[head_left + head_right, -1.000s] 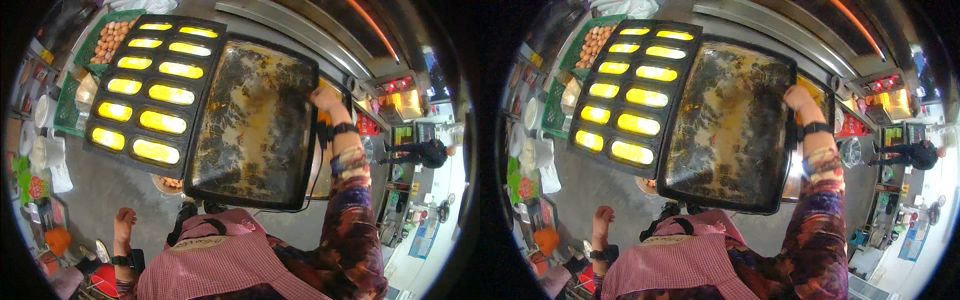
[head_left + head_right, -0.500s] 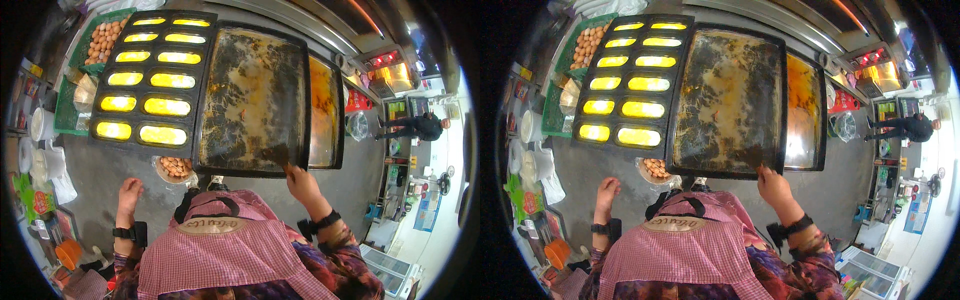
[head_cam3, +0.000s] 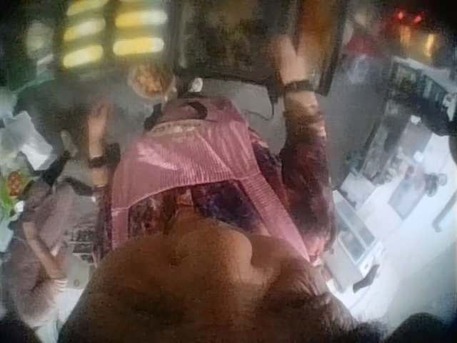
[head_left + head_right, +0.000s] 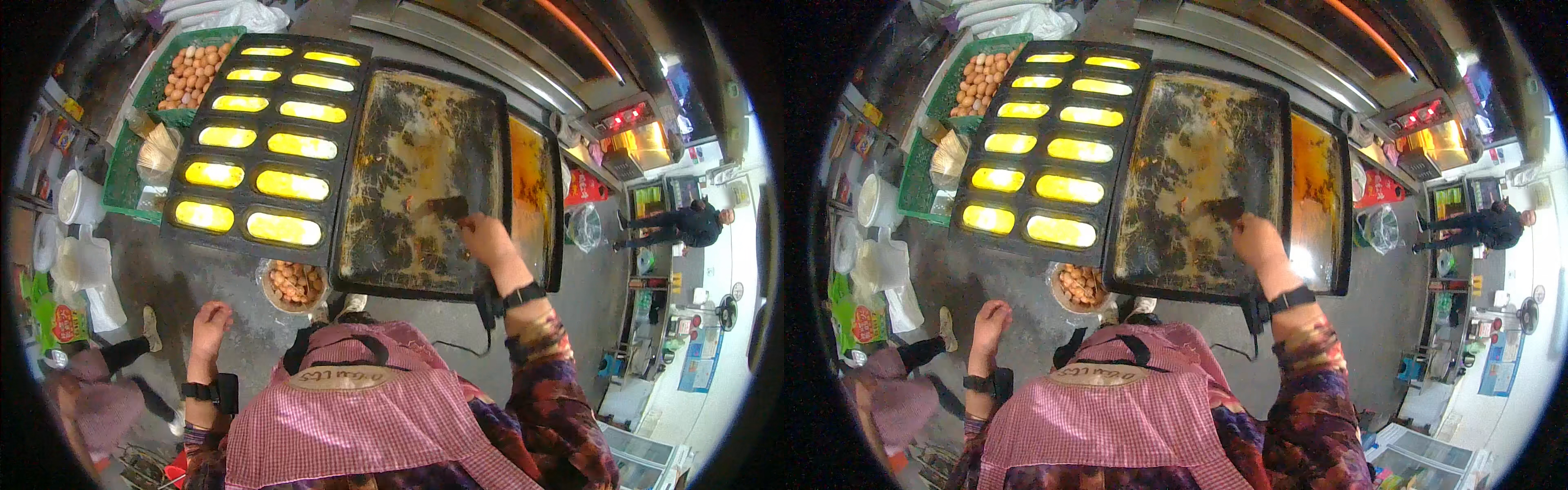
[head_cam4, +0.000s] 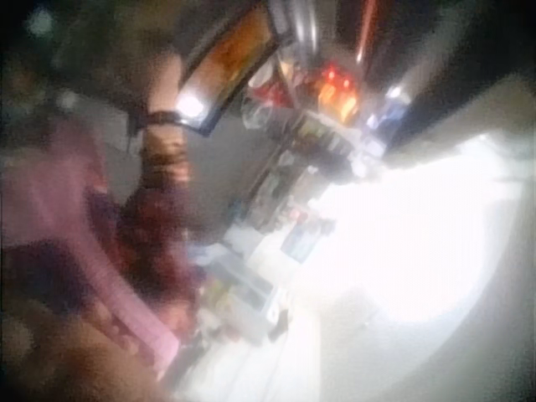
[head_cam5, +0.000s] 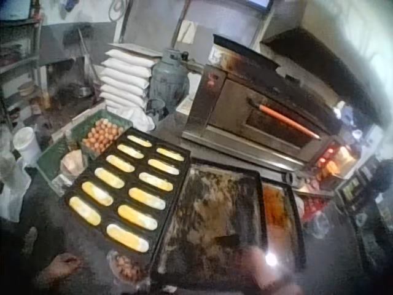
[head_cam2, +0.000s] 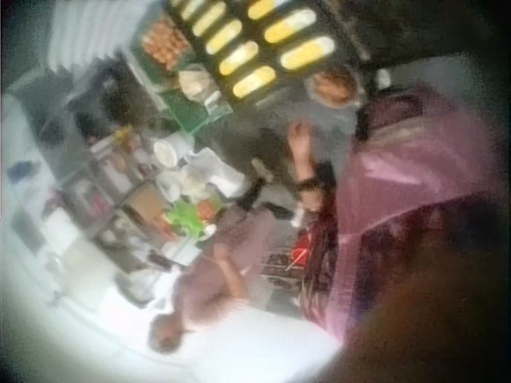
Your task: The person grills skewered orange food on a flat griddle, flips and moves the skewers with a spatula, then transfers them to a tray. The person also scrapes and wipes the griddle surface with a scraper and a paper towel.
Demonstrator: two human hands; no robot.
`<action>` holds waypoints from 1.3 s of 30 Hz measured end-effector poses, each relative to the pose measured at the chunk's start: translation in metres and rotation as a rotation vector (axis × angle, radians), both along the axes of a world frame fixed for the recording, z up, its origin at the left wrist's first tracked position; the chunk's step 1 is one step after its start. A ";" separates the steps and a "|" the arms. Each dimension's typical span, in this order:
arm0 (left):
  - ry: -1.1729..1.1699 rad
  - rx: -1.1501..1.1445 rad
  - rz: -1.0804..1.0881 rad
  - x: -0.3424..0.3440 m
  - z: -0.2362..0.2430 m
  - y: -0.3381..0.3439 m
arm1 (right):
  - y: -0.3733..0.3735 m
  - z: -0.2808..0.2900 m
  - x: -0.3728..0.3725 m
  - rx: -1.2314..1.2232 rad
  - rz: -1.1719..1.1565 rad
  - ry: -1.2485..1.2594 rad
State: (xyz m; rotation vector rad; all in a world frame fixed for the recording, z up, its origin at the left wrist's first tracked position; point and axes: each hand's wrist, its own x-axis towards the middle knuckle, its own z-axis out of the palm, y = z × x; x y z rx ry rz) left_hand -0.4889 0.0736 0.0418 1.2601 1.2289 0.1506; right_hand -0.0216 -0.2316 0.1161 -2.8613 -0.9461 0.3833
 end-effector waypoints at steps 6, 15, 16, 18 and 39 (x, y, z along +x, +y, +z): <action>-0.024 0.036 0.026 -0.015 0.008 -0.015 | 0.064 -0.012 0.125 -0.024 0.059 -0.083; 0.186 0.035 0.243 -0.041 0.015 -0.061 | 0.180 -0.029 0.252 -0.267 0.189 -0.191; 0.200 0.028 0.264 -0.044 0.014 -0.068 | 0.193 -0.029 0.259 -0.267 0.123 -0.165; 0.241 0.013 0.292 -0.048 0.012 -0.078 | 0.212 -0.025 0.263 -0.229 0.071 -0.158; 0.276 -0.034 0.260 -0.099 -0.028 -0.051 | 0.227 -0.036 0.234 -0.148 -0.175 -0.134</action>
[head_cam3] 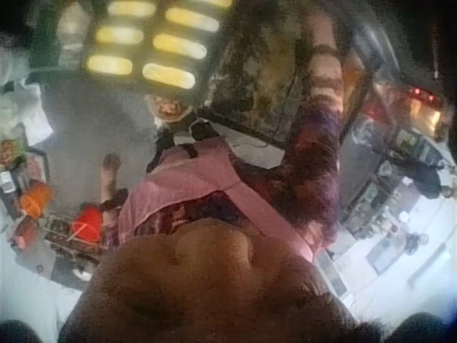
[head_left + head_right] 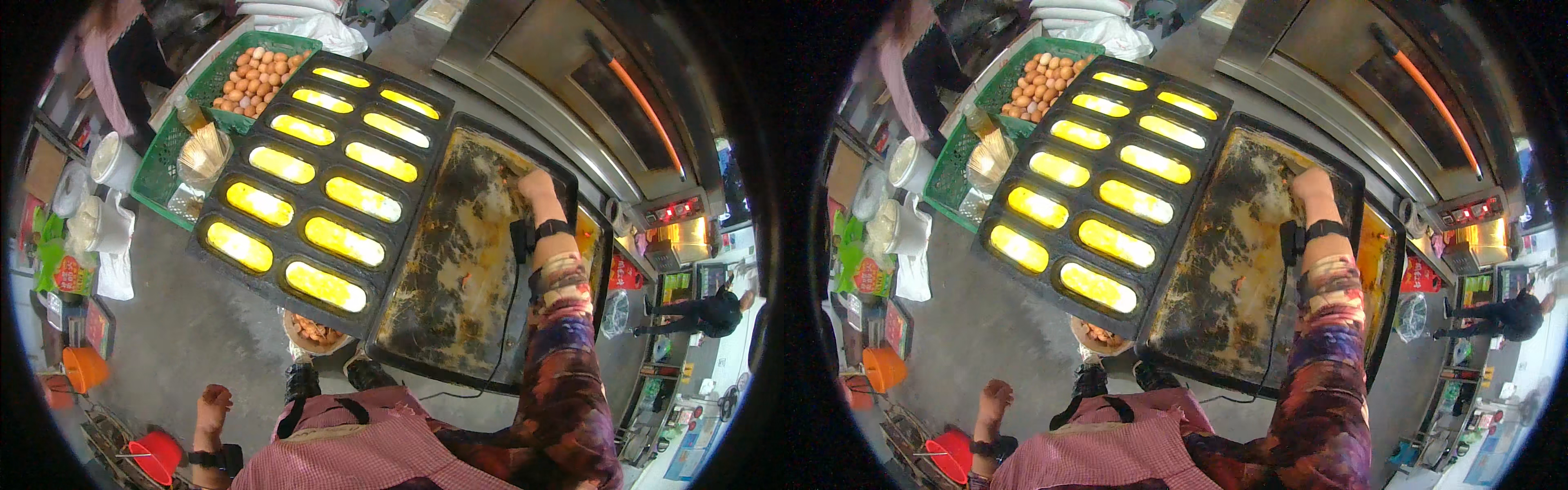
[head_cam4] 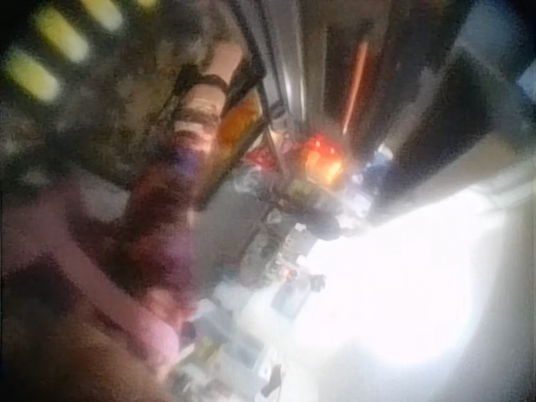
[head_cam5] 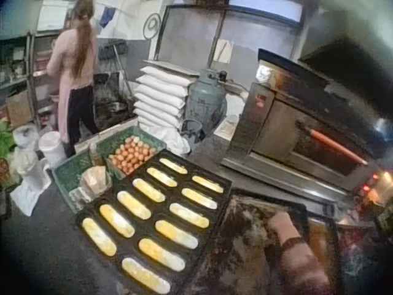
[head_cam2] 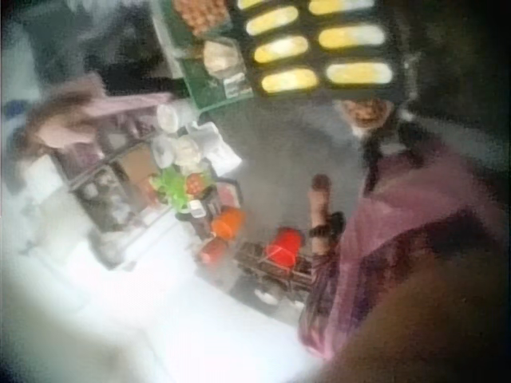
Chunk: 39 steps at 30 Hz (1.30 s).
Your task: The person grills skewered orange food on a flat griddle, flips and moves the skewers with a spatula, then transfers them to a tray. The person also scrapes and wipes the griddle surface with a scraper and a paper towel.
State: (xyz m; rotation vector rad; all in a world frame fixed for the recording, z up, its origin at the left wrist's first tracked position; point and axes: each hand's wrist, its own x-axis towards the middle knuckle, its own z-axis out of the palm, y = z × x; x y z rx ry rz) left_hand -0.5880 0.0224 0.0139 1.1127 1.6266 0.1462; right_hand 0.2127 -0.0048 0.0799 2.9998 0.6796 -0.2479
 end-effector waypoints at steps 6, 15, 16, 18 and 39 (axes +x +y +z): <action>0.000 -0.001 0.028 -0.032 -0.010 0.015 | 0.001 -0.010 0.010 -0.151 0.099 0.006; -0.041 0.039 0.005 -0.020 -0.012 0.035 | 0.030 -0.009 -0.013 -0.129 0.154 -0.057; -0.045 0.040 0.014 -0.018 -0.011 0.037 | 0.038 -0.008 -0.017 -0.161 0.211 0.002; -0.032 0.016 0.004 -0.019 -0.009 0.040 | 0.045 -0.010 -0.033 -0.201 0.262 0.023; -0.134 -0.047 -0.054 -0.046 -0.019 0.067 | -0.006 0.024 -0.189 -0.105 0.409 0.180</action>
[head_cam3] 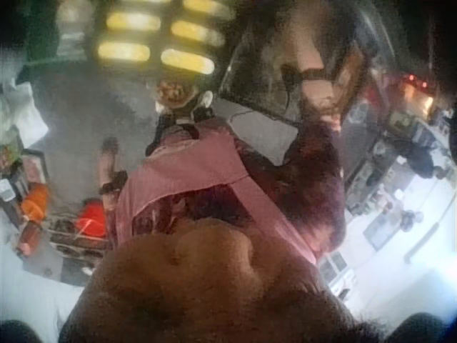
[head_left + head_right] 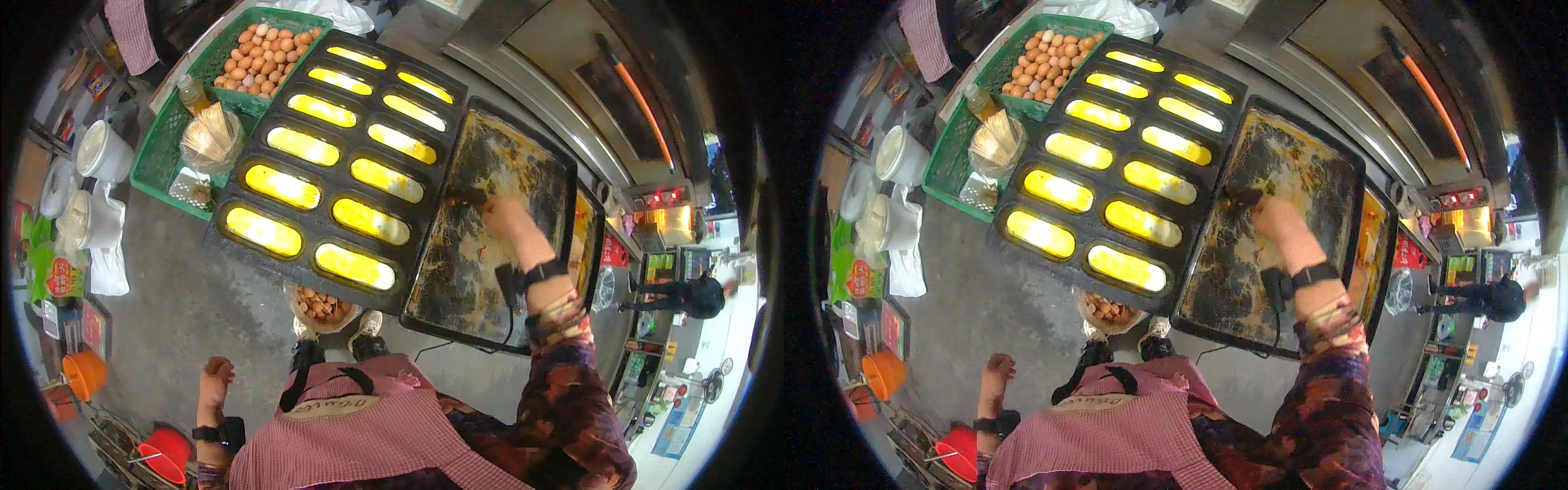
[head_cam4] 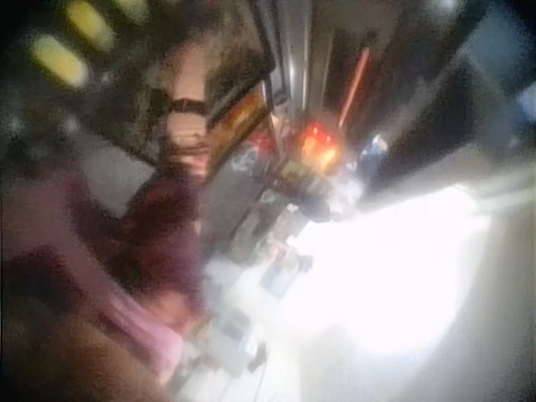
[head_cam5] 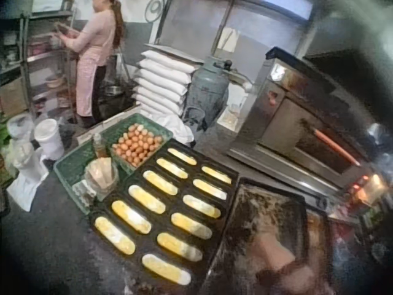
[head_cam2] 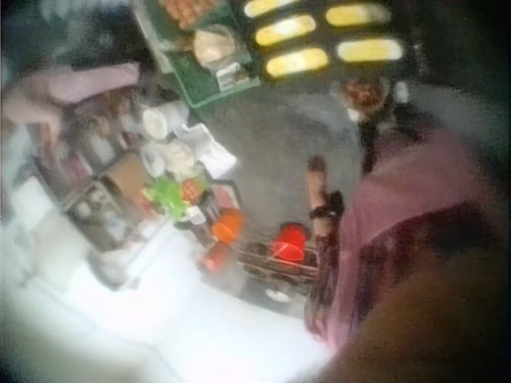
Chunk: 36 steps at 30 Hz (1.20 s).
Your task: The person grills skewered orange food on a flat griddle, flips and moves the skewers with a spatula, then transfers them to a tray. The person also scrapes and wipes the griddle surface with a scraper and a paper towel.
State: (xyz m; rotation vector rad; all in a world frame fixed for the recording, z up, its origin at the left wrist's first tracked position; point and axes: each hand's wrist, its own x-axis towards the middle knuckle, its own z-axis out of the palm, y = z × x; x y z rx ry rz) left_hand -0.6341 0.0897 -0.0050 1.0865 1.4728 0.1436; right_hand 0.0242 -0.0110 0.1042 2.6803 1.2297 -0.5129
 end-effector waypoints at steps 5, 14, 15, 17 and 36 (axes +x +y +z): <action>-0.044 0.039 -0.112 0.010 -0.002 0.049 | -0.081 0.008 -0.104 0.107 -0.098 0.158; -0.055 0.071 -0.142 0.015 0.013 0.096 | -0.172 0.014 -0.196 0.177 -0.351 0.046; -0.050 0.058 -0.156 0.016 0.015 0.097 | -0.171 0.010 -0.180 0.239 -0.340 0.020; -0.029 0.067 -0.214 0.022 0.017 0.100 | -0.167 -0.003 -0.125 0.284 -0.333 -0.005; -0.051 0.018 -0.278 0.067 0.031 0.072 | -0.223 0.020 -0.084 0.188 -0.381 -0.067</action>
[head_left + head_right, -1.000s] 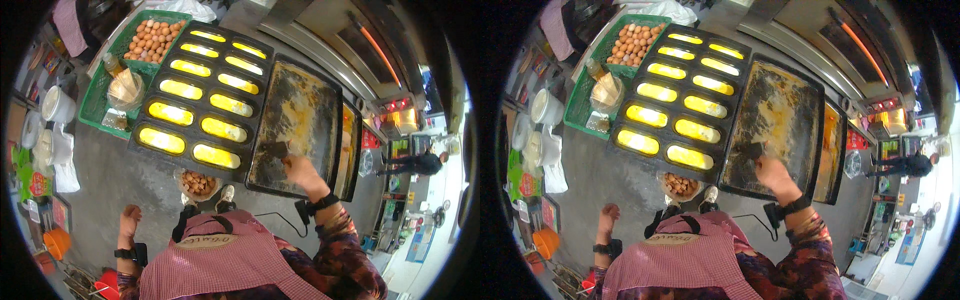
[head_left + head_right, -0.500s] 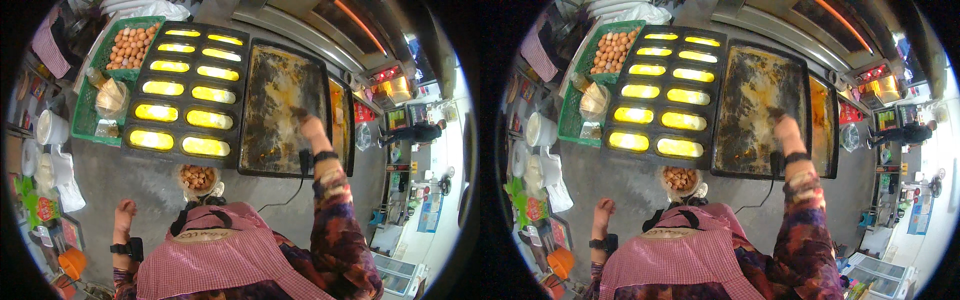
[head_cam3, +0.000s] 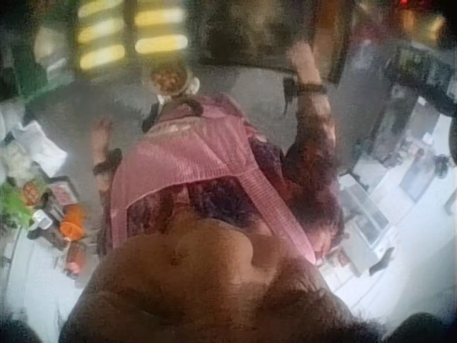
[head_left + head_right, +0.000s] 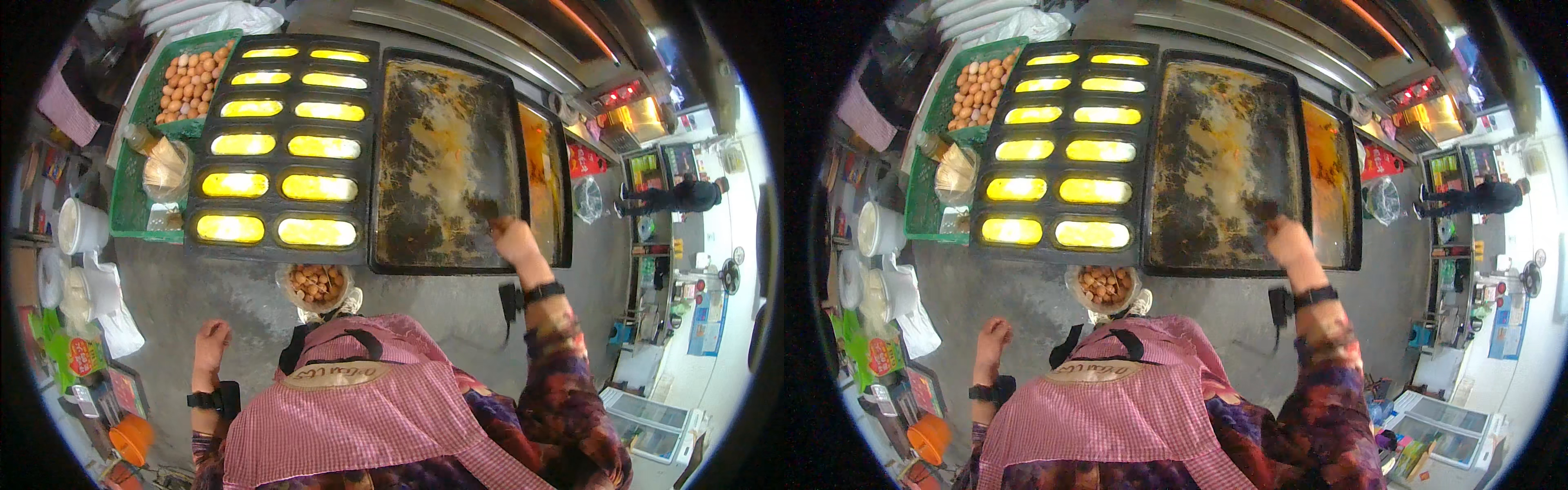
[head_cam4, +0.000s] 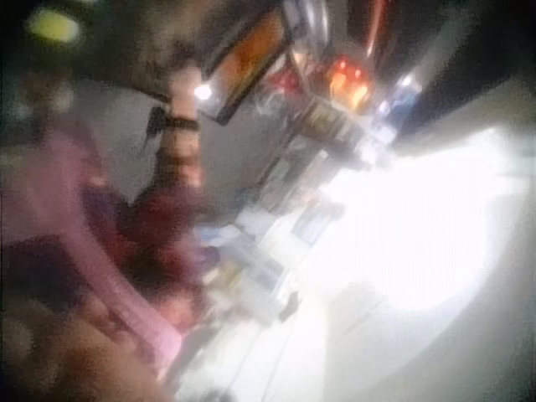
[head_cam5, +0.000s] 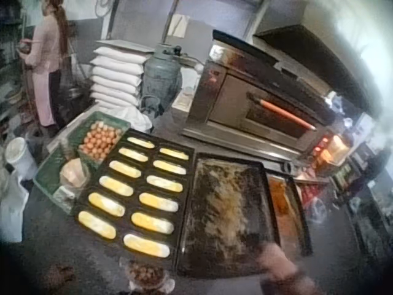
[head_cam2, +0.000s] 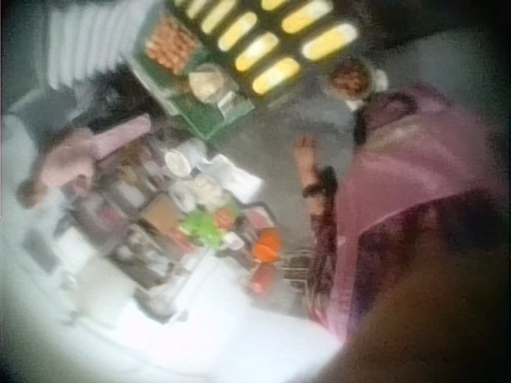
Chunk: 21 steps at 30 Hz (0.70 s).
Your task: The person grills skewered orange food on a flat griddle, flips and moves the skewers with a spatula, then transfers them to a tray. The person also scrapes and wipes the griddle surface with a scraper and a paper towel.
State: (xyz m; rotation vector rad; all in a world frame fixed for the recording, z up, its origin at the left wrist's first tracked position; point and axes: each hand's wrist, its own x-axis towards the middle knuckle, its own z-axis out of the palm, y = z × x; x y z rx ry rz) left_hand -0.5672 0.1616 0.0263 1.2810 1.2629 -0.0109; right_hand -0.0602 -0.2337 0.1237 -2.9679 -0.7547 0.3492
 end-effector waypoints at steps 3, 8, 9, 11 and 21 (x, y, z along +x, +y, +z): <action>-0.022 0.053 -0.045 0.014 0.003 0.006 | -0.008 0.013 0.003 -0.026 0.041 0.057; -0.021 0.033 -0.017 0.018 0.005 0.005 | -0.040 0.013 -0.059 -0.057 0.183 0.153; -0.022 0.013 -0.046 0.020 0.004 0.004 | -0.036 0.007 -0.061 -0.019 0.186 0.125; -0.028 -0.002 -0.106 0.029 0.003 0.004 | -0.020 -0.004 -0.056 -0.067 0.193 0.088; -0.035 0.034 -0.067 0.038 0.010 0.000 | -0.058 0.029 -0.089 -0.155 -0.194 0.142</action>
